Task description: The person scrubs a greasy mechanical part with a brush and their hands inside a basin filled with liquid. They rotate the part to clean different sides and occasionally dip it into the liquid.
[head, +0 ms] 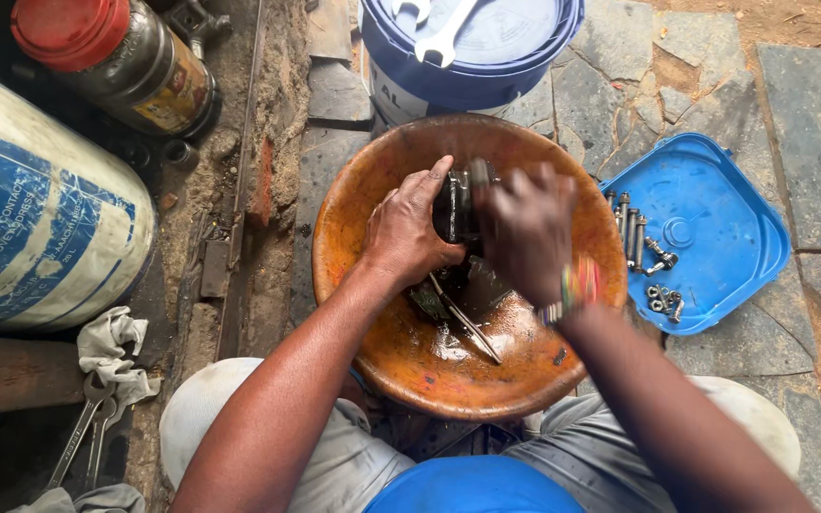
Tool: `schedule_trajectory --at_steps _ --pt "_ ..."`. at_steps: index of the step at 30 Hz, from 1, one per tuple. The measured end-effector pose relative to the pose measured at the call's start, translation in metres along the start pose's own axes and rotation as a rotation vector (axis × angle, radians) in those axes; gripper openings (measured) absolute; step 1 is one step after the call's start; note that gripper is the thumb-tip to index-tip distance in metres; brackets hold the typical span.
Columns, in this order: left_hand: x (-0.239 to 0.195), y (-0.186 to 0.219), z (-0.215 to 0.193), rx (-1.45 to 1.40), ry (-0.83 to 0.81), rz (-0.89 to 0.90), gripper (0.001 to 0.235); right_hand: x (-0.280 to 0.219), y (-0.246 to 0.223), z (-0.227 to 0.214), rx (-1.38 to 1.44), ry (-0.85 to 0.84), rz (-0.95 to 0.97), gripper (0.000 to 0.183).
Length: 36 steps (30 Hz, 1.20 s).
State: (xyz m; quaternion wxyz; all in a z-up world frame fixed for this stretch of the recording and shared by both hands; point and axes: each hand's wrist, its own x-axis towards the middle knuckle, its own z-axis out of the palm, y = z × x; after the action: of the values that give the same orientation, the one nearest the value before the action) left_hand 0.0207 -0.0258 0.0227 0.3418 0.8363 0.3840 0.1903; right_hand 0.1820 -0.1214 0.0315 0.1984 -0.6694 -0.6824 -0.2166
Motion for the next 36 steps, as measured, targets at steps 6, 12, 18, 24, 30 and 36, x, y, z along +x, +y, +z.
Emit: schedule_trajectory --at_steps 6,12,18,24,30,36 --pt "0.006 0.000 0.004 -0.021 -0.004 0.036 0.118 -0.008 -0.015 -0.014 0.280 0.016 0.252 0.026" --pt "0.007 0.005 0.002 -0.015 -0.012 0.016 0.117 0.046 0.019 0.012 0.226 -0.165 0.240 0.013" --pt "0.001 -0.006 0.002 -0.046 0.003 0.012 0.119 -0.013 -0.017 -0.009 0.309 0.079 -0.007 0.023" --pt "0.007 -0.006 0.000 -0.011 -0.037 0.035 0.131 -0.002 -0.030 -0.031 0.431 0.055 -0.001 0.018" --pt "0.003 0.002 -0.004 -0.003 -0.119 0.069 0.138 0.004 -0.013 -0.028 0.385 -0.010 0.015 0.018" --pt "0.001 -0.011 -0.003 0.023 -0.134 0.089 0.128 -0.048 -0.030 -0.010 0.503 -0.028 -0.004 0.032"
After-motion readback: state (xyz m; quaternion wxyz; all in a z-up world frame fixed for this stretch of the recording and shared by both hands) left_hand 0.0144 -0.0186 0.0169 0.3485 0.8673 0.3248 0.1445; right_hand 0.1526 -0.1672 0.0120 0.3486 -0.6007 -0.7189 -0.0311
